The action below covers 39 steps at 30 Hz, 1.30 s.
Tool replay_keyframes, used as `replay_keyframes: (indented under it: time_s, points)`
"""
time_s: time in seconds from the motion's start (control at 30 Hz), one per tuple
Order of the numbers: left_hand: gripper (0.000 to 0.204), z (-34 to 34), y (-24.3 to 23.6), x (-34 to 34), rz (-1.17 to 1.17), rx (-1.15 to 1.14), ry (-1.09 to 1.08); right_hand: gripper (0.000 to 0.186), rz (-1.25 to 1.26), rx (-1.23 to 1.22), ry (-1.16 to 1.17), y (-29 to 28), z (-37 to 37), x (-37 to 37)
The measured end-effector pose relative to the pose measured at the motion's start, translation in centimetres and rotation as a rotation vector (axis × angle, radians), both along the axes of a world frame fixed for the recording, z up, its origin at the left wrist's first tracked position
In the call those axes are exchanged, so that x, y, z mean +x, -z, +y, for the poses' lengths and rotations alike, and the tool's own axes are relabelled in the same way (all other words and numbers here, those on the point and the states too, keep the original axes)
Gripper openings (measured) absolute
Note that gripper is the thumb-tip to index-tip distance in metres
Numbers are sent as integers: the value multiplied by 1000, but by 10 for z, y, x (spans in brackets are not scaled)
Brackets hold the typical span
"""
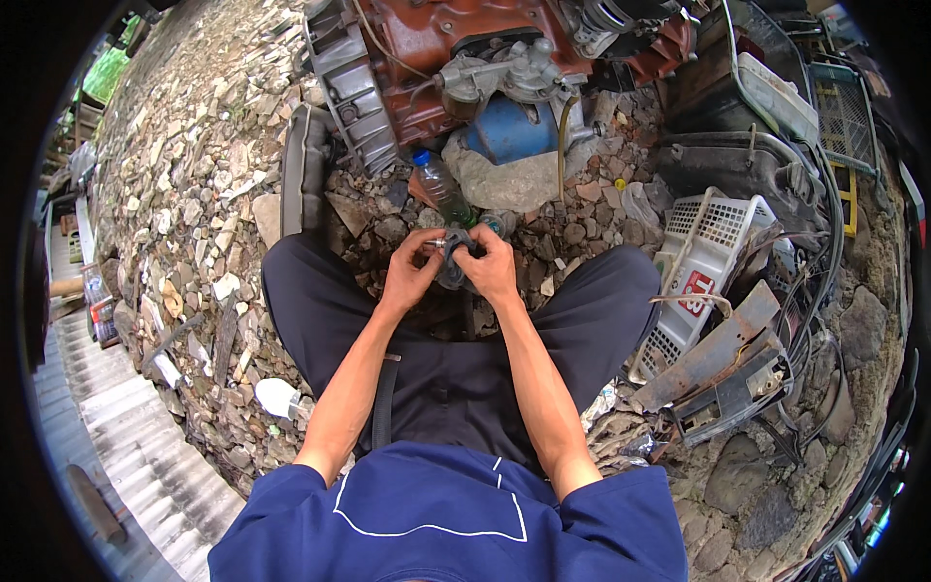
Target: The person wipes an engine block and a small mechanical component with a cloth, then uses a metal tool to manipulate parts on the cylinder head.
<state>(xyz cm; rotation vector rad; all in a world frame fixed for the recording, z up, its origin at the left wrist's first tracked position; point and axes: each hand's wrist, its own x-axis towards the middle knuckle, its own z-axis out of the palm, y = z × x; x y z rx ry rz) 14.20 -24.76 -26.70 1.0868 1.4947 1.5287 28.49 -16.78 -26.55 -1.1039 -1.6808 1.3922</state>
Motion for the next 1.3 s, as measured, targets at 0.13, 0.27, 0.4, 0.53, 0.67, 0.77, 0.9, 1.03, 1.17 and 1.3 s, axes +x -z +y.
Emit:
replay_keyframes:
  time_s: [0.13, 0.27, 0.4, 0.53, 0.67, 0.77, 0.9, 1.03, 1.17, 1.3]
  points:
    - [27, 1, 6, -6, -257, -262, 13, 20, -129, 122, -21, 0, -2, 1]
    - [26, -1, 20, -13, -348, -217, 12, 22, -137, 159, -52, -8, -5, -2]
    - [23, -1, 13, -18, -361, -229, 58, 21, -68, -5, -44, 2, 0, 1]
    - [20, 0, -2, -16, -216, -229, 90, 19, 115, -339, -44, 19, 6, 5]
    - [18, -3, -5, -14, -144, -207, 125, 15, 231, -695, 86, 20, 5, 2]
    - [18, -3, -6, -9, -128, -154, 149, 18, 231, -897, 209, 7, 3, -3]
    - [18, 0, -10, -9, -86, -208, 87, 19, 212, -793, 308, 16, 6, 4]
    - [18, 1, -3, -15, -257, -100, 31, 15, 461, -619, 530, 36, 24, 17]
    - [20, -1, 3, -19, -319, -54, -3, 16, 706, -517, 343, 5, 20, 11]
    - [22, 2, 3, -17, -353, -30, -5, 16, 445, -254, 93, 15, 14, 16]
